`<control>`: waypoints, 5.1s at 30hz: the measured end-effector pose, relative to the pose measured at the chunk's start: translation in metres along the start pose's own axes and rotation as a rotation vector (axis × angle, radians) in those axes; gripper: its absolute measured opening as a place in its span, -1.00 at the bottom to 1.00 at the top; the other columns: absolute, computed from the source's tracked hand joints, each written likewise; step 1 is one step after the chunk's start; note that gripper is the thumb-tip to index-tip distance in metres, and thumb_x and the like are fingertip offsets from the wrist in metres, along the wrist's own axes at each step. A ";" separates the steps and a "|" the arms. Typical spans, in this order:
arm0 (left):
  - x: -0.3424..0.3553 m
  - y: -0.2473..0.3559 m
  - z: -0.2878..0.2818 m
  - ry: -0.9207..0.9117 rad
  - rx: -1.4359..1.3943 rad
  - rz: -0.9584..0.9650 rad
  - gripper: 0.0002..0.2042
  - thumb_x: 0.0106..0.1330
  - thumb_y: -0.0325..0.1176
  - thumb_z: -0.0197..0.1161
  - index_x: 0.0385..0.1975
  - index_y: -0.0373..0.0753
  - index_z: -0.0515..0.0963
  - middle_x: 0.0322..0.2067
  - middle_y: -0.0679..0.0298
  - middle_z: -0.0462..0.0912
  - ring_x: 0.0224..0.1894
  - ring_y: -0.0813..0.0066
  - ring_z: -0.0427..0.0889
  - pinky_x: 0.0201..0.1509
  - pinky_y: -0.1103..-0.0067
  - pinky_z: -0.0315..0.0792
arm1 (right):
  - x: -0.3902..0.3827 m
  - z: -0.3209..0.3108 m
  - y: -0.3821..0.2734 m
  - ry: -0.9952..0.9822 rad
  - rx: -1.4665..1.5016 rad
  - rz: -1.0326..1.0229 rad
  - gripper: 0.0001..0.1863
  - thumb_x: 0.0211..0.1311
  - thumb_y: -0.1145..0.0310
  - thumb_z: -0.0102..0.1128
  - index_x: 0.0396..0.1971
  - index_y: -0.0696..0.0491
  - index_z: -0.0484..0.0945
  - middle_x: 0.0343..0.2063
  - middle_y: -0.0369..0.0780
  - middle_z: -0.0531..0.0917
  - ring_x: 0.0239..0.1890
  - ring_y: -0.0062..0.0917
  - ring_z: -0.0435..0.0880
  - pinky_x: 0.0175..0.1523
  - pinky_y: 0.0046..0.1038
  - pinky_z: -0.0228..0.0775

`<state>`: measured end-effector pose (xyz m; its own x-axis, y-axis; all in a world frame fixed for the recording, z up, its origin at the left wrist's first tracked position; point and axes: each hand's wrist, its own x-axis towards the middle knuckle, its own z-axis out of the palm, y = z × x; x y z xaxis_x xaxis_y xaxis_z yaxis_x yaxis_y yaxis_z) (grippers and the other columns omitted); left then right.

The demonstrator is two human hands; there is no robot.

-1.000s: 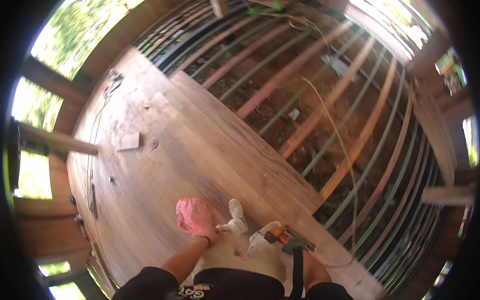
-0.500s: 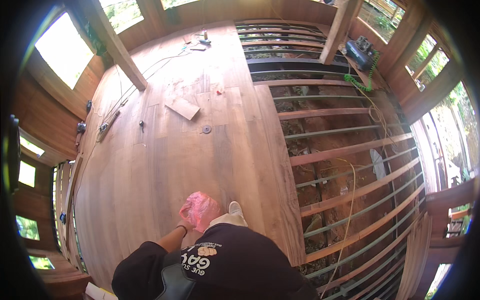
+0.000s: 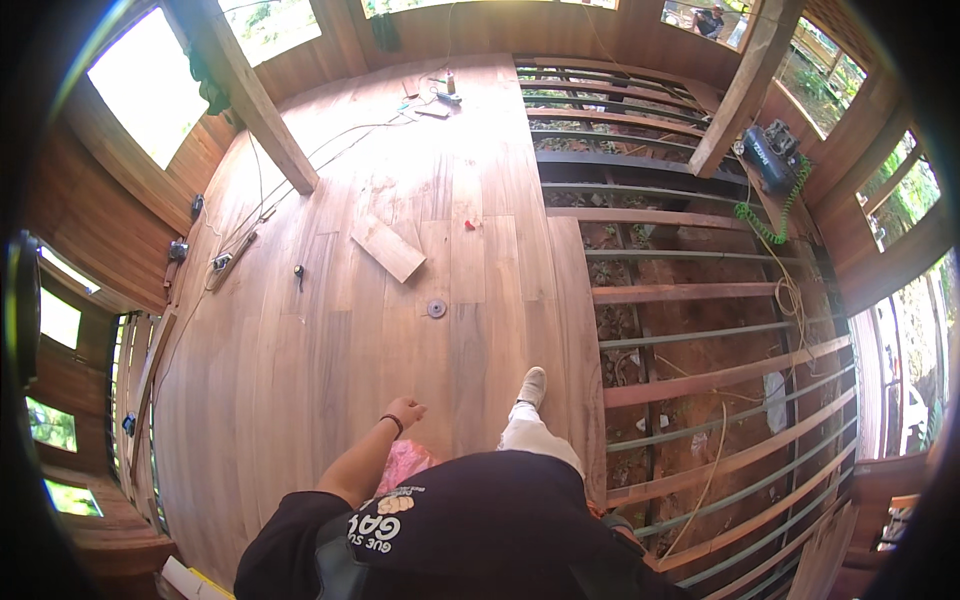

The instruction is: The person installs wooden planks on a curved floor. They apply glue to the floor, position planks, and secure them with a nail gun. The person moves around the workspace to reach different sections.

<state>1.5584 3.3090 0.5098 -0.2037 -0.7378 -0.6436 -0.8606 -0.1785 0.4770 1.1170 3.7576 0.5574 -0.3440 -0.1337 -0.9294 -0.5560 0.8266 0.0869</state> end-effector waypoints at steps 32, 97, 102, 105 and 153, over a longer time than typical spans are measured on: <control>0.649 0.384 -0.581 0.604 -0.452 0.224 -0.70 0.44 -0.16 0.26 -0.35 -0.31 0.64 -0.38 0.21 0.73 -0.28 0.47 0.66 -0.16 0.46 0.51 | 0.190 -0.935 -0.621 0.441 -0.842 -0.242 -0.54 0.19 0.06 0.24 0.06 -0.12 0.75 0.15 -0.16 0.70 0.18 -0.30 0.69 0.21 -0.20 0.50; 1.280 0.643 -0.643 0.015 -0.553 -0.850 -0.73 0.30 -0.11 0.23 -0.29 -0.13 0.77 -0.22 0.08 0.79 -0.10 0.16 0.76 0.01 0.32 0.58 | 0.668 -1.582 -1.442 0.473 -0.822 -0.436 -0.69 0.06 0.26 0.37 -0.12 -0.21 0.72 -0.29 -0.16 0.76 -0.10 -0.19 0.74 0.18 -0.09 0.42; 1.361 0.700 -0.693 0.039 -0.643 -0.901 -0.74 0.22 -0.11 0.24 -0.35 -0.09 0.79 -0.21 0.06 0.79 -0.14 0.16 0.76 -0.02 0.31 0.58 | 0.697 -1.673 -1.495 0.506 -0.776 -0.501 -0.68 0.06 0.27 0.36 -0.12 -0.20 0.71 -0.29 -0.15 0.76 -0.11 -0.17 0.74 0.15 -0.09 0.44; 1.402 0.720 -0.720 0.041 -0.471 -0.850 -0.73 0.24 -0.09 0.24 -0.34 -0.11 0.77 -0.22 0.07 0.79 -0.15 0.13 0.75 -0.04 0.29 0.57 | 0.708 -1.715 -1.518 0.519 -0.747 -0.521 -0.68 0.06 0.28 0.36 -0.11 -0.19 0.71 -0.29 -0.15 0.76 -0.12 -0.16 0.74 0.13 -0.09 0.45; 2.179 1.223 -1.153 -0.141 -0.226 -0.408 -0.79 0.45 -0.27 0.25 -0.27 -0.31 0.66 -0.42 0.38 0.67 -0.40 0.63 0.56 -0.27 0.63 0.47 | 0.878 -2.183 -1.772 0.570 0.136 -0.222 -0.09 0.05 0.11 0.33 0.48 -0.08 0.27 -0.31 0.02 0.76 -0.28 -0.02 0.77 -0.06 -0.08 0.60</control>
<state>0.6005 0.7329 0.3811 0.0539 -0.4855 -0.8726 -0.7636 -0.5832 0.2773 0.1487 0.9818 0.3707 -0.6018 -0.5499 -0.5792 -0.5720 0.8029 -0.1679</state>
